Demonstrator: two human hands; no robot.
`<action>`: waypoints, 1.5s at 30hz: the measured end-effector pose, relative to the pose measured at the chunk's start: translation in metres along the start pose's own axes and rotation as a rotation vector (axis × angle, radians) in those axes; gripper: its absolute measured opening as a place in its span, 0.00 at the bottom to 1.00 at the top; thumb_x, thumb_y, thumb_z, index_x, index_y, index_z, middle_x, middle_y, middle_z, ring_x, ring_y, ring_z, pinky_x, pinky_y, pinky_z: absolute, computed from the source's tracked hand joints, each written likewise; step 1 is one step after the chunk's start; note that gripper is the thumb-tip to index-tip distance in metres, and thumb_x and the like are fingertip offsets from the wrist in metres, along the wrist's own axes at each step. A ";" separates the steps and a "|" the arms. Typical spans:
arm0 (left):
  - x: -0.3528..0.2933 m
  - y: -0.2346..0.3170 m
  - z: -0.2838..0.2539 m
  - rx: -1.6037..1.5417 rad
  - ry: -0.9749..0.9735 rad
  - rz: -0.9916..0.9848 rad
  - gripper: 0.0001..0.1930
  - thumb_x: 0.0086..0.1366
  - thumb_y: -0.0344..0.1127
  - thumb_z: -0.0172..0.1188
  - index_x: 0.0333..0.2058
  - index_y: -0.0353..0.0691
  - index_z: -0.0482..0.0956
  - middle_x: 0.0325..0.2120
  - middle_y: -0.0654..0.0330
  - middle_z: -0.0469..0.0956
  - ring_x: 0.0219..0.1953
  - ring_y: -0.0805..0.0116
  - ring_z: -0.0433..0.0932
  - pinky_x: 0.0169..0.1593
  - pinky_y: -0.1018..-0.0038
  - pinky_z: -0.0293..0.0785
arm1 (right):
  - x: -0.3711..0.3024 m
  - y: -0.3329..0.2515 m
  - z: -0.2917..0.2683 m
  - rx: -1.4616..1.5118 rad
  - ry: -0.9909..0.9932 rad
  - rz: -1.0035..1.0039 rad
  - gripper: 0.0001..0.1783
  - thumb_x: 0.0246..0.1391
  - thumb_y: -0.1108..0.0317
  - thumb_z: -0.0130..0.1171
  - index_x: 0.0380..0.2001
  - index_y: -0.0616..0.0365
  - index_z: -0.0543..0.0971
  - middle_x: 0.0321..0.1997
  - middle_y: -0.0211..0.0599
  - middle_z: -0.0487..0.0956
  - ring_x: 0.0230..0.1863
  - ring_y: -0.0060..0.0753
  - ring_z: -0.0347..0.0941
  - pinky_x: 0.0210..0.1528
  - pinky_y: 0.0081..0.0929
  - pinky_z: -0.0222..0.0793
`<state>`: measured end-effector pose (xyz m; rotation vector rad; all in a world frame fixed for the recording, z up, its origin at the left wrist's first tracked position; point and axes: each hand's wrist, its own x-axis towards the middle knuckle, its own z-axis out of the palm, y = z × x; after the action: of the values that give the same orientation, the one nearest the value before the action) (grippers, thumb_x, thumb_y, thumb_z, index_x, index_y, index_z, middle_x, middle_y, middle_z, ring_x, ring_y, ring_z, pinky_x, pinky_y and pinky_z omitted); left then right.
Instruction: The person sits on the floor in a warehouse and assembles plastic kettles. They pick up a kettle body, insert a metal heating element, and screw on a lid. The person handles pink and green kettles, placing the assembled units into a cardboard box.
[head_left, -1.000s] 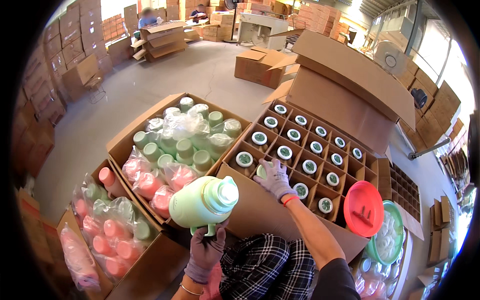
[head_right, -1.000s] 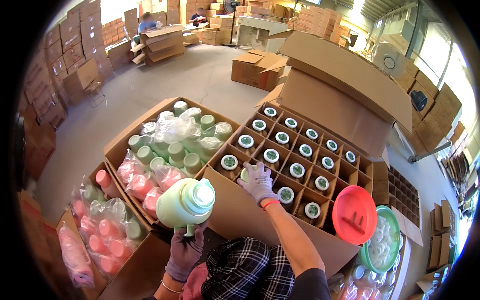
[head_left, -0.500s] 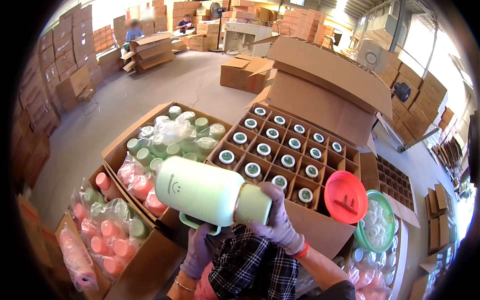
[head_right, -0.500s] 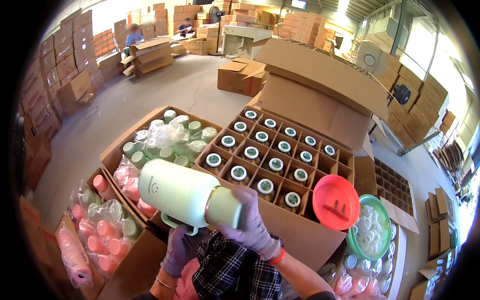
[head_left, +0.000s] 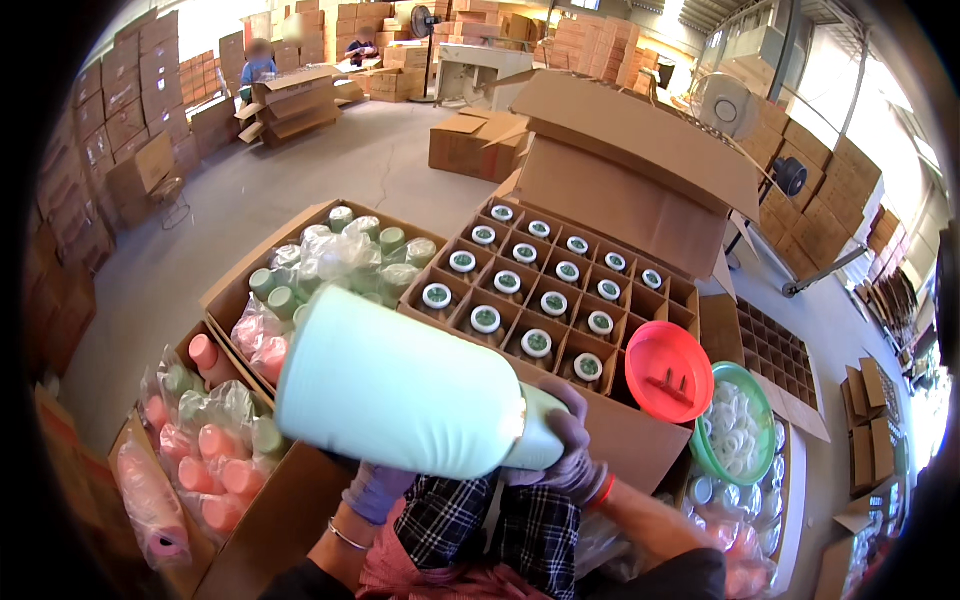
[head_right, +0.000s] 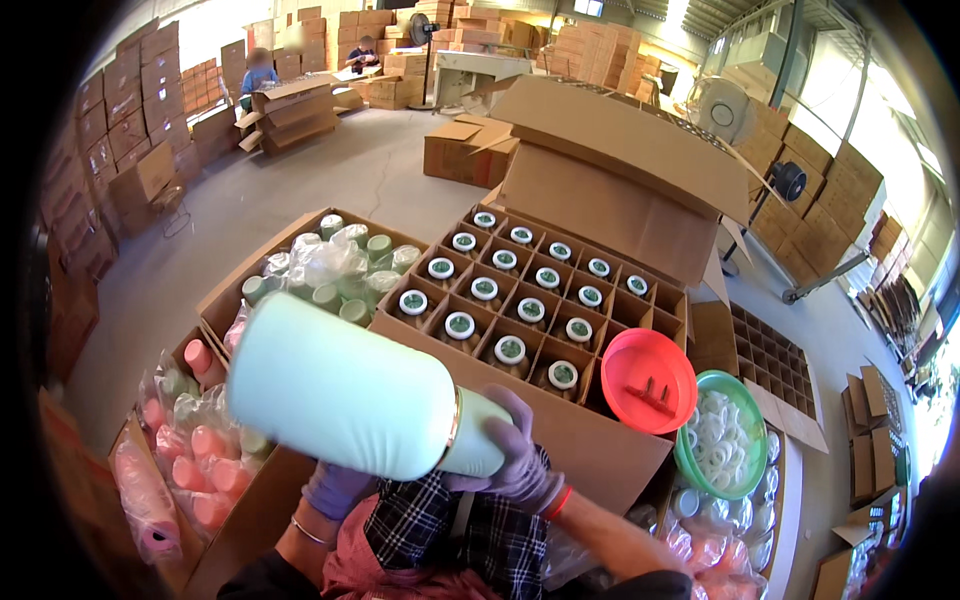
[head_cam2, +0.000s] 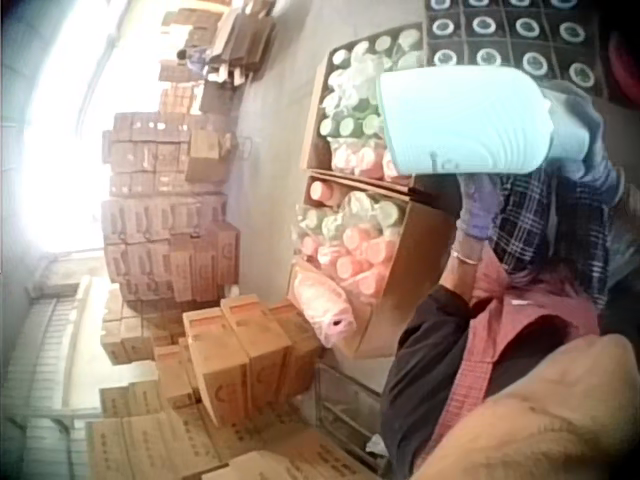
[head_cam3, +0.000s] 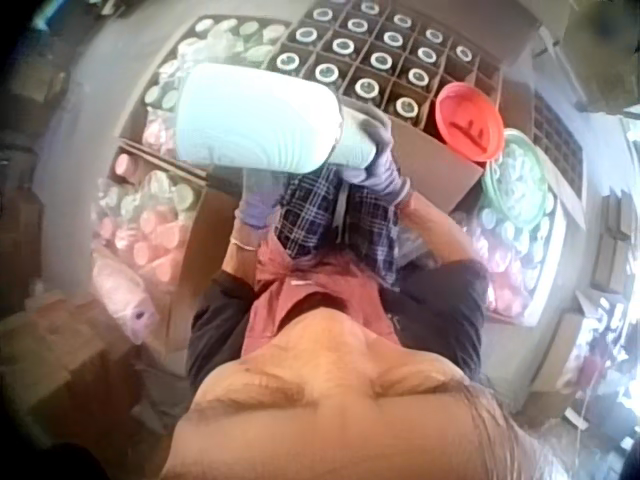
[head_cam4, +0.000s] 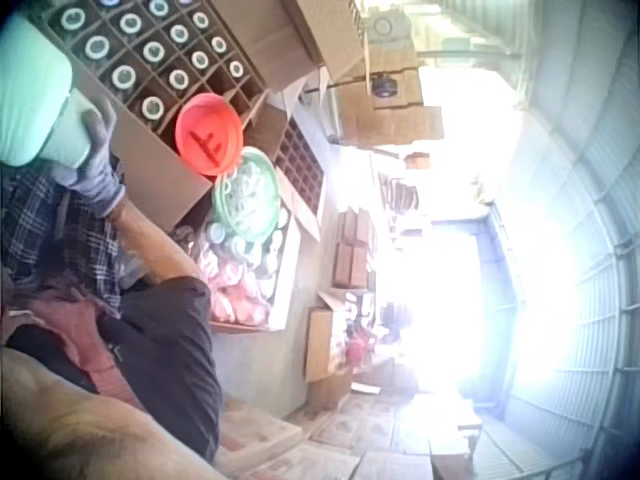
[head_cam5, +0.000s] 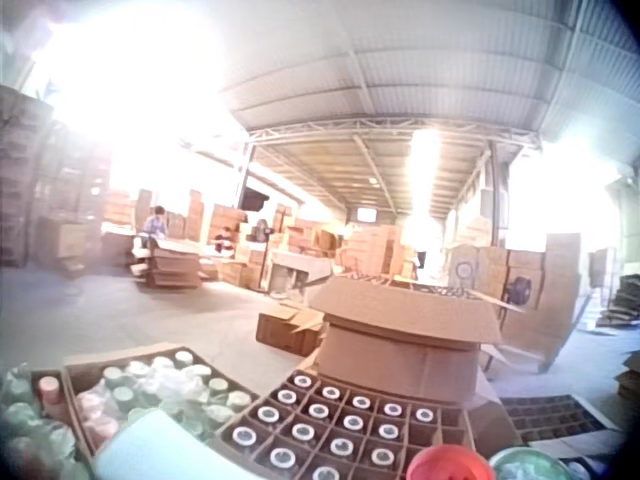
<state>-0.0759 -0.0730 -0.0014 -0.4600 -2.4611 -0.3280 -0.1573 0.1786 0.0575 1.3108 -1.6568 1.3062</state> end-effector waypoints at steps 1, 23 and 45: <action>-0.003 -0.005 -0.003 0.211 0.032 0.100 0.24 0.72 0.42 0.53 0.63 0.41 0.68 0.60 0.51 0.71 0.61 0.53 0.71 0.62 0.57 0.70 | 0.002 0.000 -0.003 0.045 -0.056 0.061 0.52 0.39 0.49 0.79 0.62 0.54 0.60 0.60 0.61 0.65 0.58 0.58 0.67 0.58 0.50 0.66; 0.039 0.040 -0.029 -2.318 0.338 -1.086 0.21 0.71 0.59 0.51 0.37 0.46 0.72 0.20 0.70 0.60 0.20 0.76 0.63 0.29 0.73 0.67 | -0.021 -0.049 -0.007 -0.422 0.047 0.214 0.40 0.45 0.65 0.72 0.60 0.48 0.63 0.57 0.44 0.66 0.55 0.52 0.68 0.55 0.45 0.71; 0.051 0.028 -0.030 -1.540 0.147 -0.445 0.20 0.75 0.46 0.44 0.36 0.33 0.72 0.19 0.57 0.72 0.18 0.65 0.73 0.26 0.67 0.76 | -0.058 -0.034 -0.006 1.266 0.421 1.443 0.34 0.65 0.37 0.43 0.64 0.48 0.67 0.61 0.35 0.74 0.58 0.41 0.73 0.62 0.43 0.69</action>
<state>-0.0875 -0.0447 0.0572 -0.3972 -1.6683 -2.3221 -0.1088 0.2024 0.0171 -0.0928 -1.2786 3.4802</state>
